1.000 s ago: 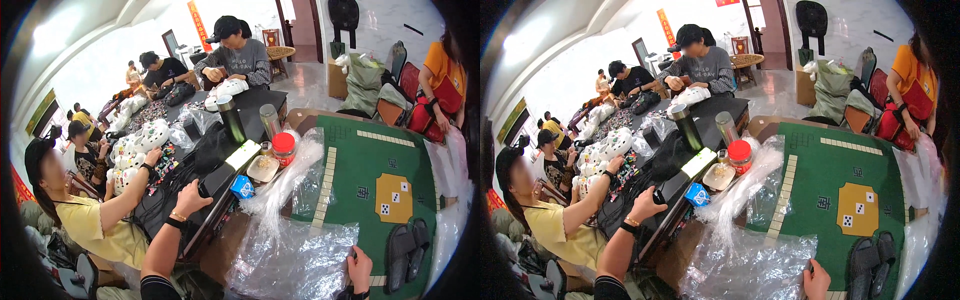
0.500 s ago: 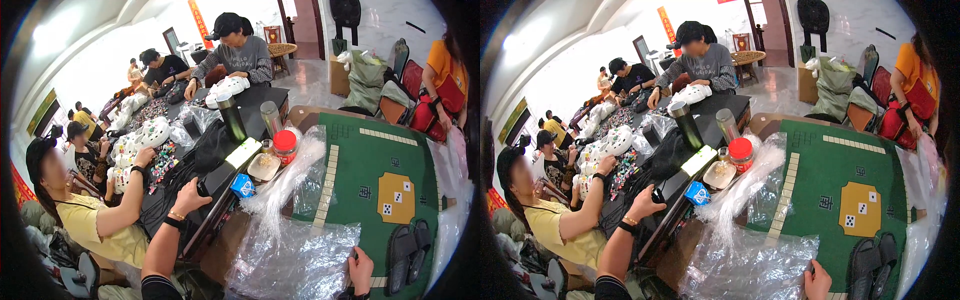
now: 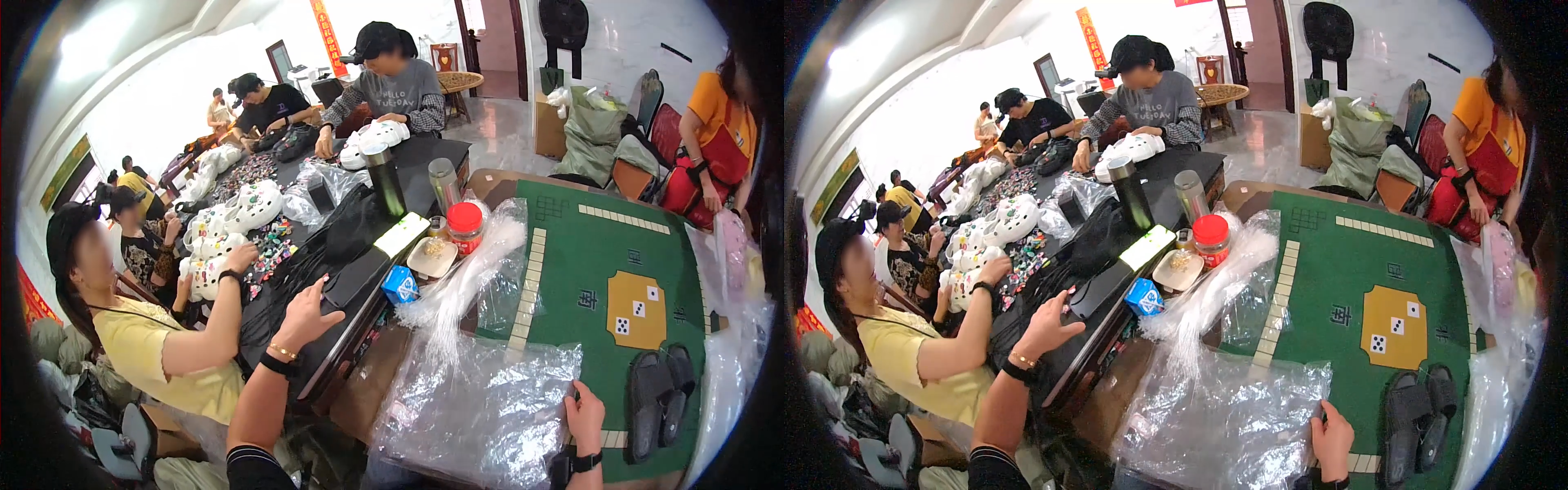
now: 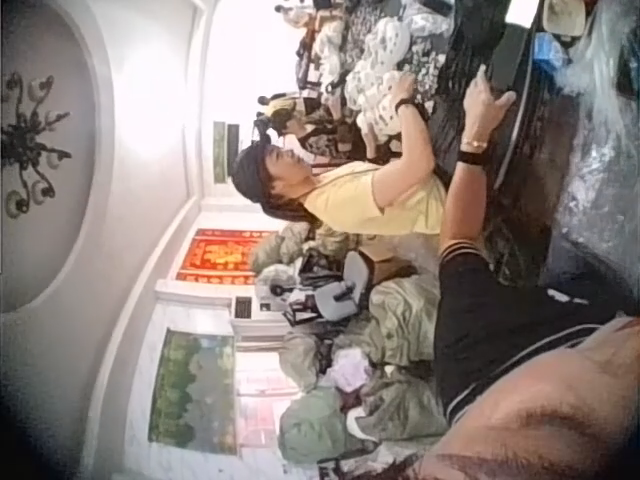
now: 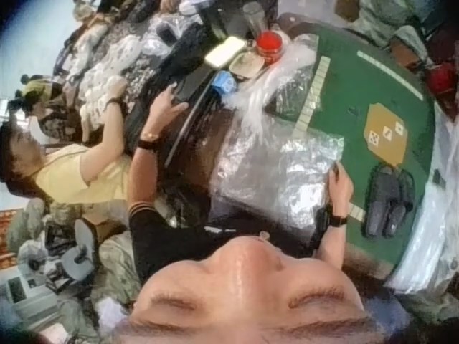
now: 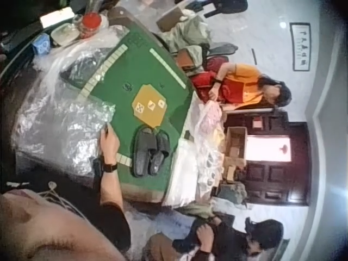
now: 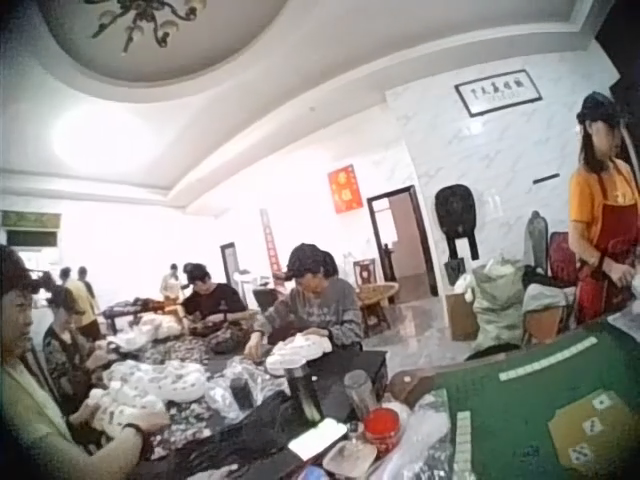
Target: Packaging pairs of shoes into plastic bags and organizing them on a table.
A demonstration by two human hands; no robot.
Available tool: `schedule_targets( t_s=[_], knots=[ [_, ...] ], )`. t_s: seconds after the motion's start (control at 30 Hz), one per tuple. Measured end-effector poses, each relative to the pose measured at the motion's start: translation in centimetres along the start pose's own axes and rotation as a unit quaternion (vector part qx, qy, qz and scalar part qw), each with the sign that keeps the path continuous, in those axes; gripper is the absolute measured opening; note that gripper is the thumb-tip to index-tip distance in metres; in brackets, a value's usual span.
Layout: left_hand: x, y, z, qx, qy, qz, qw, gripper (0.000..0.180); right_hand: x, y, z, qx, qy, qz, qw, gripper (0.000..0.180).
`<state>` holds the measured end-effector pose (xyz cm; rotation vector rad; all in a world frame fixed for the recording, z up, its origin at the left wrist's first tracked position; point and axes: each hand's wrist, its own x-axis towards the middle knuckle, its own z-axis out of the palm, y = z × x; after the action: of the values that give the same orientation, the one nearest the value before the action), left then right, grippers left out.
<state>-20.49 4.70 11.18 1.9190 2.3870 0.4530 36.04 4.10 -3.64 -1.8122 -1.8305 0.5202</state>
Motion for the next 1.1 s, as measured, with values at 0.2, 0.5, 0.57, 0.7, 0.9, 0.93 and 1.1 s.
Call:
schedule_targets(
  t_s=[0.2, 0.5, 0.57, 0.7, 0.9, 0.93, 1.1],
  knots=[
    [-6.6, 1.3, -4.3, -0.011, 0.001, 0.034, 0.999, 0.082, -0.1, -0.3, -0.1, -0.007, 0.0, -0.007, 1.0, 0.041],
    [-17.4, -1.4, -6.9, -0.065, -0.056, 0.058, 0.995, 0.075, 0.0, -0.1, 0.1, -0.025, 0.003, -0.008, 1.0, 0.039],
    [-19.2, -2.4, -6.9, -0.071, -0.069, 0.062, 0.993, 0.073, 0.0, -0.2, 0.2, -0.028, 0.0, -0.004, 1.0, 0.039],
    [-21.6, -2.5, -7.3, -0.117, -0.145, 0.08, 0.979, 0.066, 0.1, -0.1, 0.1, -0.047, 0.009, -0.022, 0.999, 0.039],
    [-21.6, -1.4, -7.7, -0.171, -0.129, 0.125, 0.969, 0.062, 0.1, 0.3, 0.4, -0.054, 0.02, -0.029, 0.998, 0.039],
    [-21.3, -1.2, -7.6, -0.183, -0.127, 0.137, 0.965, 0.062, 0.1, 0.4, 0.5, -0.057, 0.022, -0.026, 0.998, 0.039],
    [-19.3, -0.6, -6.2, -0.209, -0.1, 0.16, 0.96, 0.058, -0.1, 0.0, 0.3, -0.052, 0.024, -0.03, 0.998, 0.039]
  ],
)
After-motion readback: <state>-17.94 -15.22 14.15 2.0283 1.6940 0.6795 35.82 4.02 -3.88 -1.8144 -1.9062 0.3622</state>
